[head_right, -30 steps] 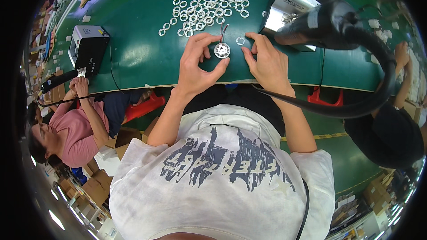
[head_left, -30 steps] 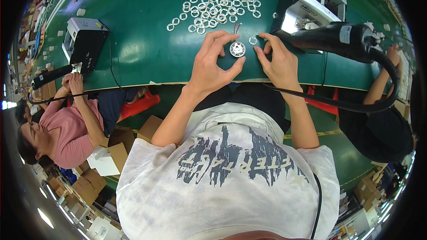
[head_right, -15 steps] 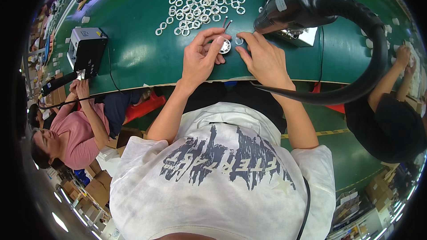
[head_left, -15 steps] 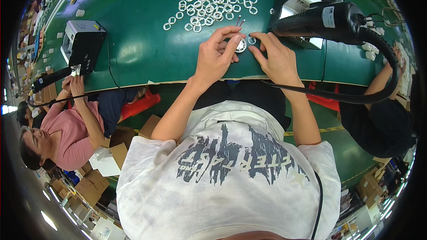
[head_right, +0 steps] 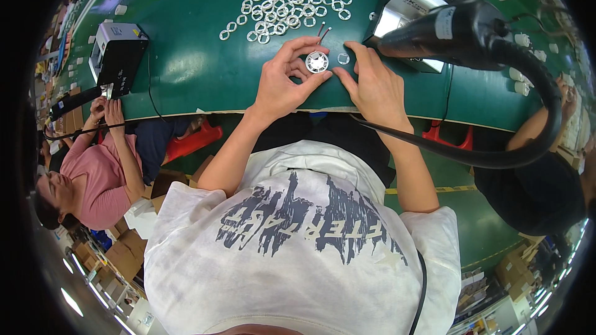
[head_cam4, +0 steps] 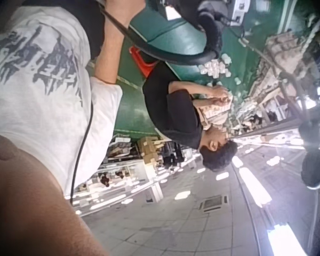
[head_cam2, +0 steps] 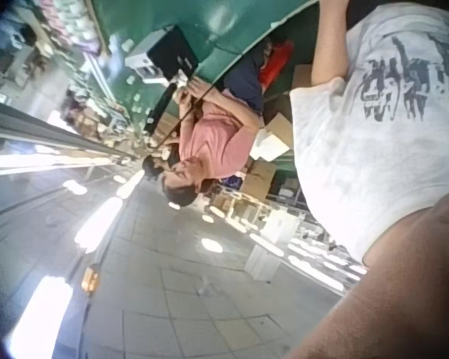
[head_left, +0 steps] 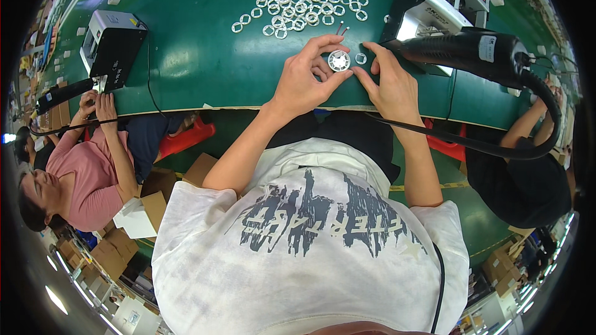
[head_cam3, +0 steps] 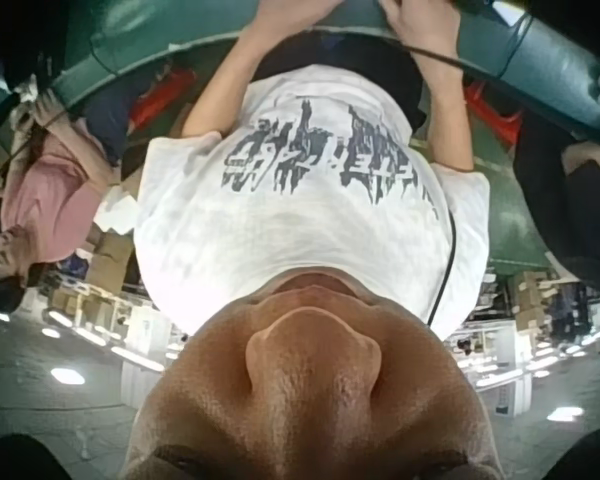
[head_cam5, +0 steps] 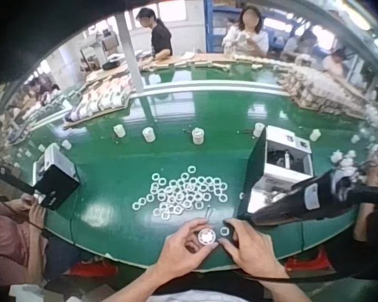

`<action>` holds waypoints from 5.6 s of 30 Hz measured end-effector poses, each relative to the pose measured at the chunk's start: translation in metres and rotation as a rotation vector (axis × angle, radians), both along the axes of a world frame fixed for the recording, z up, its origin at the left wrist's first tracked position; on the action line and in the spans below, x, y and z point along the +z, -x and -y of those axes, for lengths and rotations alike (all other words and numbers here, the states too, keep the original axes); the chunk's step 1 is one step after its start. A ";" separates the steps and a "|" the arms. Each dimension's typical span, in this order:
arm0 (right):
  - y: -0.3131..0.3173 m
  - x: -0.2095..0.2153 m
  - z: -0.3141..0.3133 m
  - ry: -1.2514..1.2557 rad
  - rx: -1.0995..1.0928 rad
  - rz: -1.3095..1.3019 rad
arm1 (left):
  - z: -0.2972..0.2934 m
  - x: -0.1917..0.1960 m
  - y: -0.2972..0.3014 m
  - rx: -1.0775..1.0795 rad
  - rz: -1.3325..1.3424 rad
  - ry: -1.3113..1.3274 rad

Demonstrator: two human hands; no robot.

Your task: The person assembles small circular components by placing plastic rings onto circular bases, then securing them with screws using an electric screwdriver.

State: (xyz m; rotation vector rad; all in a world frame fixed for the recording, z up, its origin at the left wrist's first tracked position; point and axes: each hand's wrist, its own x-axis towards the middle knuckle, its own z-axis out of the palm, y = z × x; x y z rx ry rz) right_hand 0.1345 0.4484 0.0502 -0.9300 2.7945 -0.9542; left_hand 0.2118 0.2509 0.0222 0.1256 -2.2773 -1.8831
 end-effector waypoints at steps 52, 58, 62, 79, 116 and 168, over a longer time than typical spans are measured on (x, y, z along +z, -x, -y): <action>0.016 0.034 -0.040 0.781 -0.007 -0.760 | 0.003 -0.001 -0.001 -0.008 0.037 -0.067; 0.035 0.067 0.003 1.006 -0.133 0.059 | -0.001 -0.001 0.000 0.006 0.021 -0.112; 0.034 0.063 -0.012 1.141 -0.006 0.083 | -0.009 0.004 0.003 -0.014 0.054 -0.111; 0.051 0.084 -0.010 1.185 0.097 0.128 | -0.034 -0.004 0.026 -0.086 0.014 -0.024; 0.062 0.092 -0.028 1.273 0.150 -0.161 | -0.032 -0.003 0.025 -0.110 0.012 -0.044; 0.068 0.078 -0.028 1.250 0.165 -0.009 | -0.034 -0.007 0.025 -0.072 -0.012 0.035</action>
